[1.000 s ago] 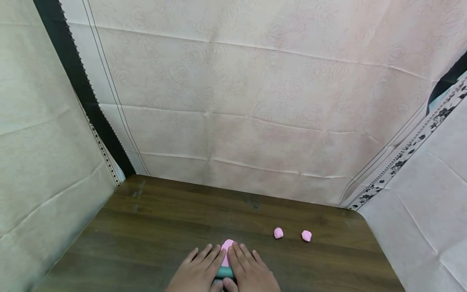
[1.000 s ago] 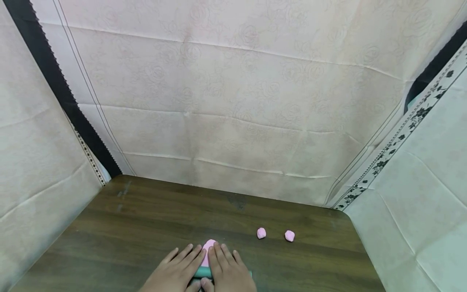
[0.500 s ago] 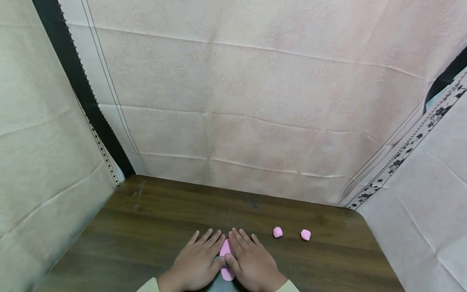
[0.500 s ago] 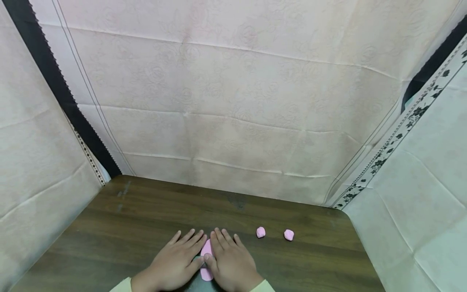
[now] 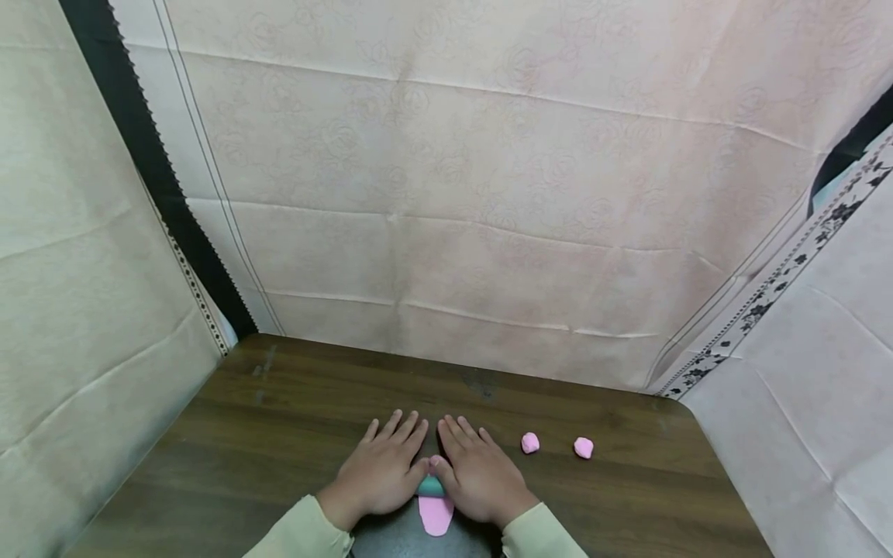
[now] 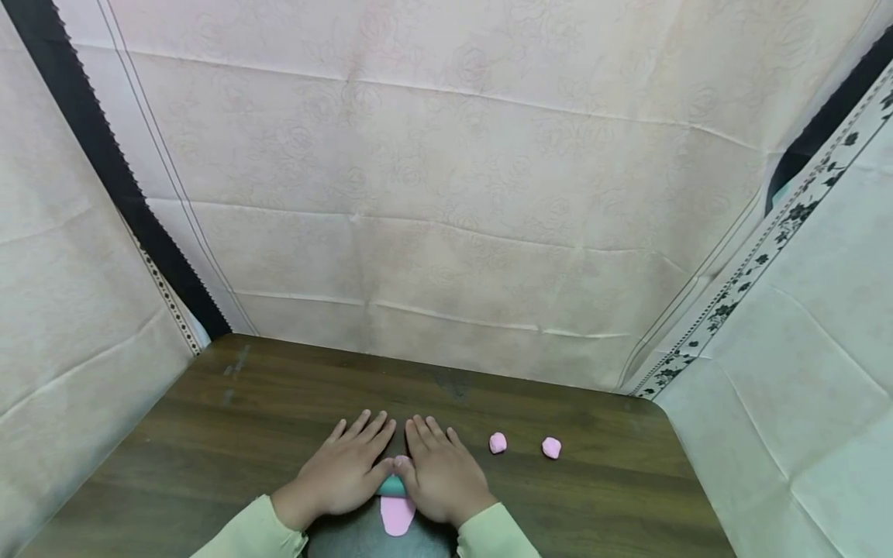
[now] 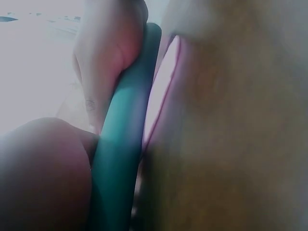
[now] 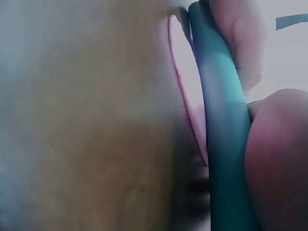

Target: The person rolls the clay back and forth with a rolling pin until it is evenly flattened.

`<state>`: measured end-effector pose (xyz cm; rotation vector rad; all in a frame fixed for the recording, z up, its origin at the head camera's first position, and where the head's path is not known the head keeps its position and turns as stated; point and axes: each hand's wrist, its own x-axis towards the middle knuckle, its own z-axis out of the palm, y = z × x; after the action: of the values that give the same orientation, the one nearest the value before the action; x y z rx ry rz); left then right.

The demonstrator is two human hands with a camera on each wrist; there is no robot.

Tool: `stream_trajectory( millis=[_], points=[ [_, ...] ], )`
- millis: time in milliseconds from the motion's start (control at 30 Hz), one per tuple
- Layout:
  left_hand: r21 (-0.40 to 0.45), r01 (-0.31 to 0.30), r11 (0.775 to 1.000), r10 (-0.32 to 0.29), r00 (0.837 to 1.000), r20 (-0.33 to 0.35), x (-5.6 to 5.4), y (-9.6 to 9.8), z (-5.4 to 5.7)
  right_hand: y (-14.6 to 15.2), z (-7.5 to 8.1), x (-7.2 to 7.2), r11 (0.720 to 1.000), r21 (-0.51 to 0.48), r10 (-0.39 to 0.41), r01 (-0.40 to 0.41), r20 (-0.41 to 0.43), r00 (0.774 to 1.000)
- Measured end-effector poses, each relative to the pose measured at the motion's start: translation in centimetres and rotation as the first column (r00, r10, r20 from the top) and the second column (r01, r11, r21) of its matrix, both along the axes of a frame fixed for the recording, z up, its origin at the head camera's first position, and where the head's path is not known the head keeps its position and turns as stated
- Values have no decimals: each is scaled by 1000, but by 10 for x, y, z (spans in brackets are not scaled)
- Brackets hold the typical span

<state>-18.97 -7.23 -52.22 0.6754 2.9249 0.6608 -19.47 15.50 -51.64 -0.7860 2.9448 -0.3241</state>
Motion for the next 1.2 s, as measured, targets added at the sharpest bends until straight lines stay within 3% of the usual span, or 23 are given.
stream_trajectory(
  millis=[267, 667, 1200],
  points=[
    [14, -20, 1000, 19, 998, 55, -15, 2, 6, 3, 1, -19, 1000, -19, 26, -25, 47, 999],
    [-12, -37, 999, 37, 995, 90, -38, 2, 4, 6, -2, -42, 998, -18, 64, -63, 75, 995],
    [-32, -44, 999, 47, 994, 99, -46, 2, 1, 5, -2, -50, 997, -23, 77, -75, 102, 992]
  ],
)
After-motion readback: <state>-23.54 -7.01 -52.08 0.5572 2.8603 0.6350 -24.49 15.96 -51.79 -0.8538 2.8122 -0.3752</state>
